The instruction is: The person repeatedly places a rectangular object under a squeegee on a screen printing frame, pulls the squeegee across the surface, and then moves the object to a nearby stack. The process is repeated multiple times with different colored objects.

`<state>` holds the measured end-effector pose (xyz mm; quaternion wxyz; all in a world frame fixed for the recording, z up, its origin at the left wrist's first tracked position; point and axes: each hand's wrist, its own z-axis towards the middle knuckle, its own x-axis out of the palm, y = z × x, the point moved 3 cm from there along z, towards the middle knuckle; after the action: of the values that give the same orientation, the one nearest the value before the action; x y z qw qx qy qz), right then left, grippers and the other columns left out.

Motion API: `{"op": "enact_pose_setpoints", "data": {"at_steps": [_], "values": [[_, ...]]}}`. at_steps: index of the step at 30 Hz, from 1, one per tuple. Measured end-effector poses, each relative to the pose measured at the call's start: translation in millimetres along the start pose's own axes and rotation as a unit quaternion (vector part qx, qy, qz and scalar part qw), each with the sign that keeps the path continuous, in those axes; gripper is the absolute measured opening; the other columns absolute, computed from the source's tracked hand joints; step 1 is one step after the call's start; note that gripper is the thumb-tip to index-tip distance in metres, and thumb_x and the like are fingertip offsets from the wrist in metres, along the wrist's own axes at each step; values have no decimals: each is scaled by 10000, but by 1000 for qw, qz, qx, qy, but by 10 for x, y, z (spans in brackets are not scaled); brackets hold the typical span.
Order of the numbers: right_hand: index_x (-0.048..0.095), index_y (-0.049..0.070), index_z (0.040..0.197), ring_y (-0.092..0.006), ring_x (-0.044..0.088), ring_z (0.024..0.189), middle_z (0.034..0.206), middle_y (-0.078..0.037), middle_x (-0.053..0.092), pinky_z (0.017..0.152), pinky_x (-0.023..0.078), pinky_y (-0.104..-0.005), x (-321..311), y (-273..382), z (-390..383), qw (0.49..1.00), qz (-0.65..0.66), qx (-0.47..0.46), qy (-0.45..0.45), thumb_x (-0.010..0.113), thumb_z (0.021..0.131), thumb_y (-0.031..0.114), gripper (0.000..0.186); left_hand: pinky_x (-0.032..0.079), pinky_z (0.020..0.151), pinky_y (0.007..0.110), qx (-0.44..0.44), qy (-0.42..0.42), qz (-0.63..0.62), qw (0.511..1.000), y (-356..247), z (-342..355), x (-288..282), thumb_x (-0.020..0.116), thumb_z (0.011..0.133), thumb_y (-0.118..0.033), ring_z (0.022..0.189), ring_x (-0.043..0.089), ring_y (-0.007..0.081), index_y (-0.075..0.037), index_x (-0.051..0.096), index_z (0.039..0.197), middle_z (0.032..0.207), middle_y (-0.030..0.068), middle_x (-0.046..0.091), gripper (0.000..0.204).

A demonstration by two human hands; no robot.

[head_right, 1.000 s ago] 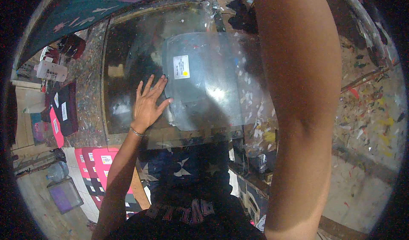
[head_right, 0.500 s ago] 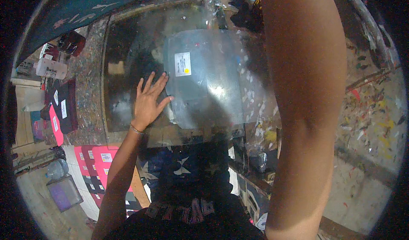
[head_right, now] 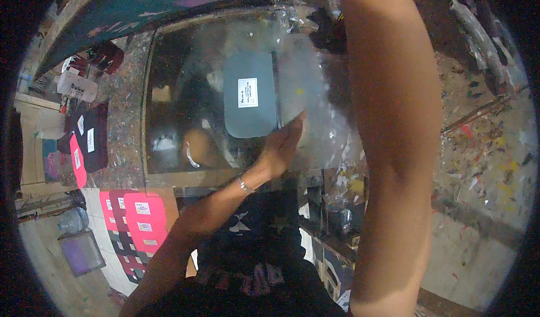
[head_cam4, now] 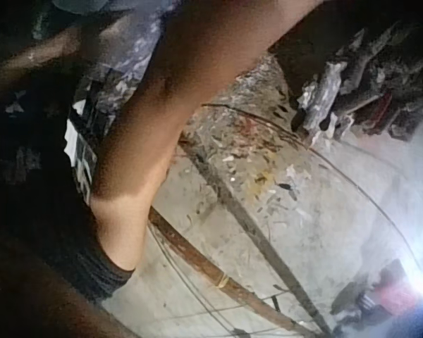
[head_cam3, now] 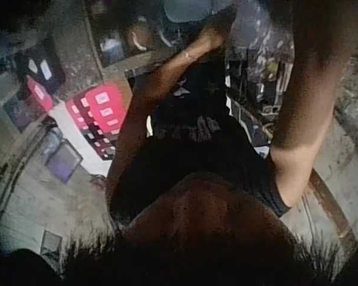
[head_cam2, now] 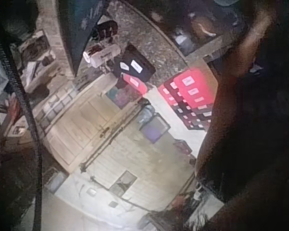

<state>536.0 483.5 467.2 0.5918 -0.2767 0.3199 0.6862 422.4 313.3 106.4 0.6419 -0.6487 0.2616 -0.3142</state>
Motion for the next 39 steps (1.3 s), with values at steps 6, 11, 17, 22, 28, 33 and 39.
{"op": "enact_pose_setpoints", "data": {"at_steps": [6,11,17,22,28,33,39], "values": [[642,34,614,-189,510,451,532,-100,583,497,499,-414,306,211,-540,996,52,21,72,567,963,600,669,120,1242,645,245,-277,574,731,-1699,-341,-983,877,759,-374,1526,298,455,27,266,1598,1655,284,284,1113],[653,51,838,-342,623,818,790,-175,592,786,497,-484,660,432,-2231,999,11,-34,-14,792,798,559,528,395,1080,542,45,-137,636,758,-1898,-651,-1866,929,658,-320,1143,631,361,20,645,1212,1178,175,676,709],[596,44,1223,-340,594,1089,1133,-155,609,983,410,-538,1266,588,-3651,989,85,-27,122,784,815,338,537,428,805,430,96,-93,617,776,-470,-908,-1869,956,596,-274,887,631,311,-31,676,947,914,110,649,511],[551,27,1291,-351,596,1150,1221,-181,622,1032,397,-546,1310,603,-3799,978,93,4,185,718,838,188,508,420,795,415,80,-89,591,798,-289,-909,-1879,958,594,-270,876,604,297,-48,642,905,884,92,612,497],[577,25,1229,-360,636,1115,1175,-172,672,1024,421,-521,1453,533,-3497,960,26,-5,278,712,829,148,440,419,790,402,72,-90,572,812,-182,-907,-1980,958,589,-317,883,586,291,-63,616,895,890,75,595,525],[644,47,1120,-346,680,1041,1057,-167,728,990,446,-489,1784,0,-2864,921,104,50,371,715,872,176,289,422,792,398,63,-87,574,812,-190,-867,-1976,949,596,-353,878,582,291,-71,611,907,888,68,589,539],[658,45,1086,-330,688,1011,1025,-160,730,975,454,-467,1591,298,-3149,949,80,-16,305,689,903,152,215,423,806,395,55,-101,576,809,-154,-913,-1998,942,599,-367,888,575,285,-73,608,906,904,68,584,540]]}}
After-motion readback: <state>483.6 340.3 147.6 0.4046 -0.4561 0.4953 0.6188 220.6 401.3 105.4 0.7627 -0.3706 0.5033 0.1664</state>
